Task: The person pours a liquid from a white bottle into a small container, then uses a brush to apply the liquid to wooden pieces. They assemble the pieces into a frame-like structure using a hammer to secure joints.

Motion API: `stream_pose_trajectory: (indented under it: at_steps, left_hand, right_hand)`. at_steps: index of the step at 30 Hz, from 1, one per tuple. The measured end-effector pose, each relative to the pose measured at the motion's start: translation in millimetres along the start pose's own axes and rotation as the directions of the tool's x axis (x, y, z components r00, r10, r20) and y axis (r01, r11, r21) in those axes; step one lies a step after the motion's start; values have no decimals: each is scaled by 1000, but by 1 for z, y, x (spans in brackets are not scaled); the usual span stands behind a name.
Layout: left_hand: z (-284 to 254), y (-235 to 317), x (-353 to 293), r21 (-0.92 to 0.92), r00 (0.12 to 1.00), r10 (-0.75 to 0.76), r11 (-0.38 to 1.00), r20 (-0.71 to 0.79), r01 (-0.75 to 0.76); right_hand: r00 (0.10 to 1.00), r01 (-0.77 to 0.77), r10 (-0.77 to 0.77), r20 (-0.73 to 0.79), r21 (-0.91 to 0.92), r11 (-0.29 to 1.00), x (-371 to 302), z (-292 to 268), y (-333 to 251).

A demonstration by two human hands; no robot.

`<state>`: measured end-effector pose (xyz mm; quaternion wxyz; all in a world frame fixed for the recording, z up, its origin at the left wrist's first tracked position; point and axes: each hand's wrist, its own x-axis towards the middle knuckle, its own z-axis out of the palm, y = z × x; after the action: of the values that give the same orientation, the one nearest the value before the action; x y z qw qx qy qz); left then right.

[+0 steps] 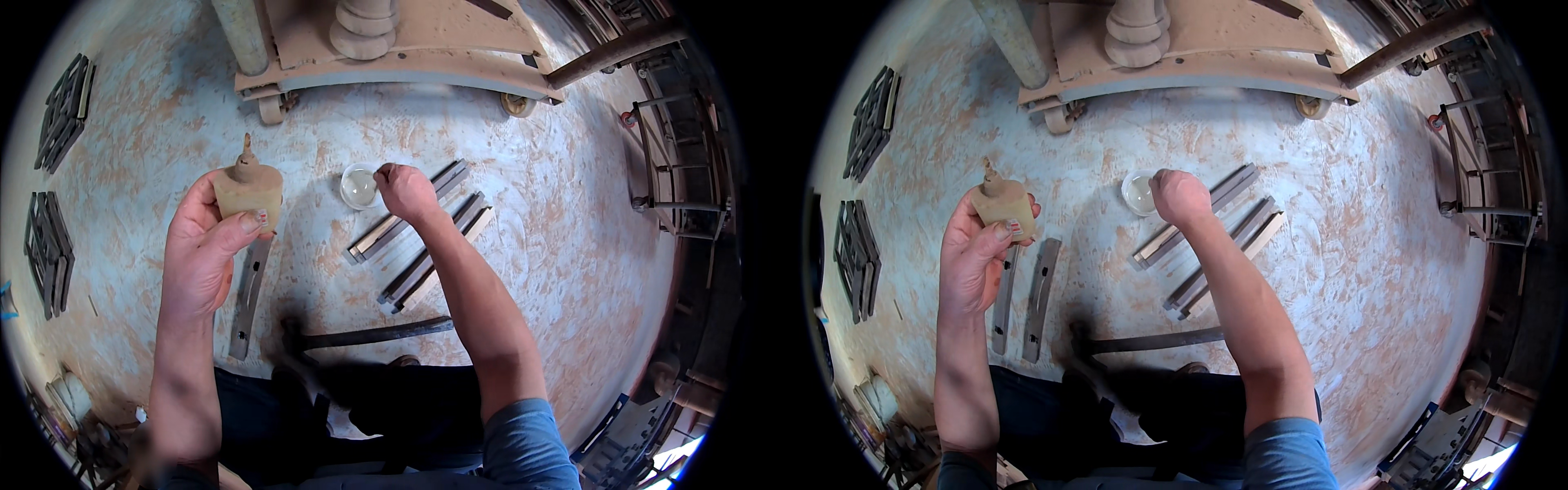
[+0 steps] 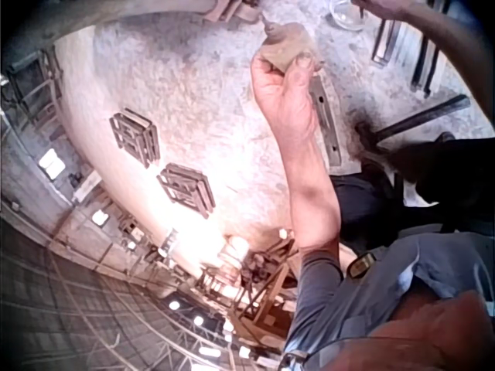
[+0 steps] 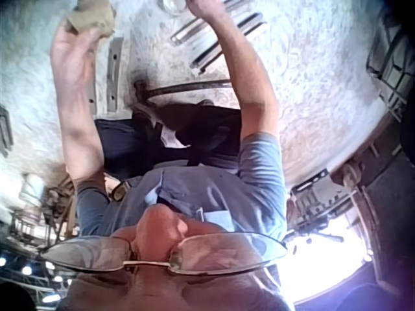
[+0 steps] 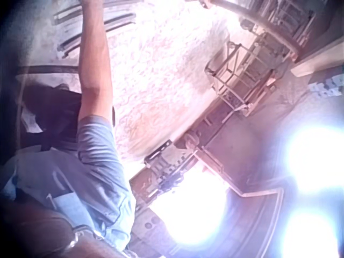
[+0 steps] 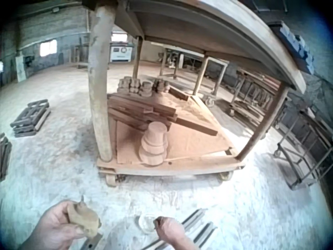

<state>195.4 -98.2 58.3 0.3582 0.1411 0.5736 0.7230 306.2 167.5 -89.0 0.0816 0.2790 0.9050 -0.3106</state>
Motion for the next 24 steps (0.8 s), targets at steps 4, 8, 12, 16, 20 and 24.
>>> stream_pose_trajectory:
  at_steps: [4,8,12,16,20,24]
  left_hand:
    - [2,0,4,11,1000,0,1000,17,0]
    - [2,0,4,1,1000,13,1000,3,-13]
    - [1,1,4,-4,1000,14,1000,3,-14]
    - [-1,-1,3,-13,1000,20,1000,11,-20]
    - [1,1,3,-4,1000,19,1000,-6,-19]
    - [1,2,3,-7,1000,17,1000,-5,-17]
  right_hand:
    - [998,50,-52,43,48,998,0,8,11]
    - [1000,-13,13,-4,-14,1000,2,1,6]
    - [998,26,-26,57,-1,1000,1,3,7]
    - [1000,16,-16,1,-51,999,4,2,9]
    - [997,20,-12,76,-116,993,2,1,3]
    - [996,84,-86,-28,-66,994,2,2,6]
